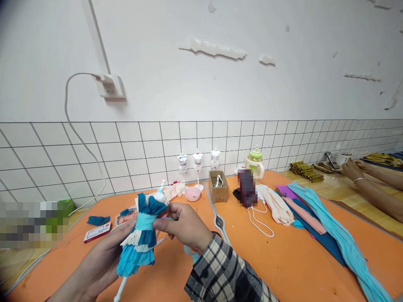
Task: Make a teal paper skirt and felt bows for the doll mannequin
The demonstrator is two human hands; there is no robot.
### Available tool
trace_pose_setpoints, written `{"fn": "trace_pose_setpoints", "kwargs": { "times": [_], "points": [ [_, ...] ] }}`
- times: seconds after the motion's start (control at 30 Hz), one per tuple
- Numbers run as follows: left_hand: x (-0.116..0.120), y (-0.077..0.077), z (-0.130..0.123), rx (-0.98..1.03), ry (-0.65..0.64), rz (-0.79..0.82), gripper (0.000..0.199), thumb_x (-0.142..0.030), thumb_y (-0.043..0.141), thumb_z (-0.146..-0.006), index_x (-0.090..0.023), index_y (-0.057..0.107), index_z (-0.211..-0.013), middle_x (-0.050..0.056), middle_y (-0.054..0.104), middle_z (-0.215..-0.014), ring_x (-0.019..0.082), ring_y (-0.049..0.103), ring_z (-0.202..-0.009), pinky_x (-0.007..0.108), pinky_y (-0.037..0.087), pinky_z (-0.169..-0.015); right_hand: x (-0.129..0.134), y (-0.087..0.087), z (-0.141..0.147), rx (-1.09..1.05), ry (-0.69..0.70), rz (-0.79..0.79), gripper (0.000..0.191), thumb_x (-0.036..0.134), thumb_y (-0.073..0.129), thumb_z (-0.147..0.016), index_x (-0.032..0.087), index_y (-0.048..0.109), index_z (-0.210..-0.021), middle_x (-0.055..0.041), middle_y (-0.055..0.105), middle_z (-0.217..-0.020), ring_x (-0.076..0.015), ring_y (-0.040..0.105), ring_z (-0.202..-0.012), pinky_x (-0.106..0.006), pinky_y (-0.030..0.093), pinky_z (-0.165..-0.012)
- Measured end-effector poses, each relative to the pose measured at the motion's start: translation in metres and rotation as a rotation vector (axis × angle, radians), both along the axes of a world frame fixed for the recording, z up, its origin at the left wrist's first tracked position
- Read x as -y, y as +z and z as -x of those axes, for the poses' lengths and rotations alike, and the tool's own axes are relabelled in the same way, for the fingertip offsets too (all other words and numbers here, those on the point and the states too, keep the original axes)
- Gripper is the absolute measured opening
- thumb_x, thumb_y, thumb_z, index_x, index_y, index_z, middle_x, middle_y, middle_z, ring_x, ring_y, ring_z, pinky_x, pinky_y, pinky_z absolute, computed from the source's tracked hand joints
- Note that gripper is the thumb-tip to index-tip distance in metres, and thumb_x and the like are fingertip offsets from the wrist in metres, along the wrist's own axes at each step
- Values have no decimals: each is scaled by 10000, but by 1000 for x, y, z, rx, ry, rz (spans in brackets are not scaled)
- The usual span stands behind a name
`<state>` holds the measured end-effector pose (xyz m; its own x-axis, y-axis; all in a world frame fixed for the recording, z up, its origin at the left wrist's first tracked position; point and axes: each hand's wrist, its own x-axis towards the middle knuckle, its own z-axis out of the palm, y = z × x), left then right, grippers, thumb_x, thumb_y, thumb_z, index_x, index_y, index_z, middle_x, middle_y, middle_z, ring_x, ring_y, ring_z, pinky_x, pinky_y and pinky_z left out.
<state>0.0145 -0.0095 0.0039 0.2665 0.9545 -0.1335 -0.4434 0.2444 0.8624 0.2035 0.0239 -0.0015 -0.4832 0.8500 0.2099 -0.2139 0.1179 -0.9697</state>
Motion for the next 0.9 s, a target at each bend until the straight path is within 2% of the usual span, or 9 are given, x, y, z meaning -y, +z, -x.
{"fn": "trace_pose_setpoints", "kwargs": {
  "times": [0.13, 0.2, 0.3, 0.4, 0.47, 0.53, 0.67, 0.8, 0.9],
  "points": [
    [0, -1, -2, -13, 25, -32, 374, -381, 828, -686, -186, 698, -978, 9, 650, -693, 148, 591, -569, 253, 516, -510, -2, -3, 0, -4, 8, 5, 408, 483, 794, -694, 157, 670, -906, 7, 606, -761, -71, 468, -553, -203, 384, -483],
    [-1, -1, -2, -95, 67, -62, 438, -412, 806, -708, -223, 659, -1074, 9, 676, -757, 163, 613, -599, 264, 520, -527, -1, -3, 1, 12, -12, -10, 390, 480, 782, -710, 154, 662, -886, 11, 598, -743, -67, 466, -542, -200, 399, -482],
    [-3, -1, 2, -361, 231, -177, 491, -469, 786, -711, -250, 636, -1124, 55, 728, -1000, 247, 678, -851, 304, 546, -658, 1, -4, 4, 45, -41, -33, 401, 484, 763, -730, 164, 630, -933, 22, 577, -726, -70, 474, -520, -200, 438, -460],
    [-6, 1, 6, -633, 389, -318, 431, -510, 790, -678, -224, 708, -989, 88, 731, -1114, 329, 613, -1127, 346, 527, -845, 4, -7, 10, 124, -91, -30, 385, 470, 695, -799, 188, 576, -1032, 45, 535, -677, -87, 501, -481, -210, 473, -409],
    [-7, 3, 7, -689, 371, -329, 406, -543, 777, -670, -222, 742, -915, 90, 748, -1088, 352, 603, -1153, 368, 514, -899, 5, -9, 14, 181, -168, -44, 342, 421, 660, -834, 205, 556, -1077, 42, 539, -698, -92, 519, -480, -206, 478, -390],
    [-7, 2, 6, -647, 307, -313, 432, -531, 792, -651, -222, 750, -950, 91, 749, -1102, 355, 615, -1145, 376, 526, -901, 6, -10, 17, 208, -241, -69, 328, 359, 662, -830, 219, 549, -1104, 34, 554, -741, -97, 533, -505, -197, 473, -383],
    [-9, -6, 3, -564, 295, -323, 586, -411, 883, -553, -200, 705, -1070, 126, 709, -1186, 361, 584, -1202, 381, 555, -879, 7, -8, 18, 235, -238, -58, 252, 317, 632, -839, 211, 545, -1051, 67, 500, -630, -93, 503, -460, -195, 447, -392],
    [-12, -15, 3, -579, 331, -323, 553, -510, 800, -657, -195, 670, -1093, 133, 693, -1198, 363, 563, -1230, 405, 538, -907, 10, -5, 19, 286, -278, -111, 133, 261, 633, -824, 199, 547, -905, 82, 472, -567, -74, 469, -463, -176, 372, -441],
    [-13, -14, 2, -595, 271, -362, 504, -474, 813, -657, -204, 674, -1060, 122, 692, -1199, 362, 576, -1211, 403, 529, -919, 9, -5, 19, 281, -315, -131, 151, 247, 669, -790, 198, 540, -849, 81, 471, -558, -77, 466, -488, -178, 344, -456]
  ]
}}
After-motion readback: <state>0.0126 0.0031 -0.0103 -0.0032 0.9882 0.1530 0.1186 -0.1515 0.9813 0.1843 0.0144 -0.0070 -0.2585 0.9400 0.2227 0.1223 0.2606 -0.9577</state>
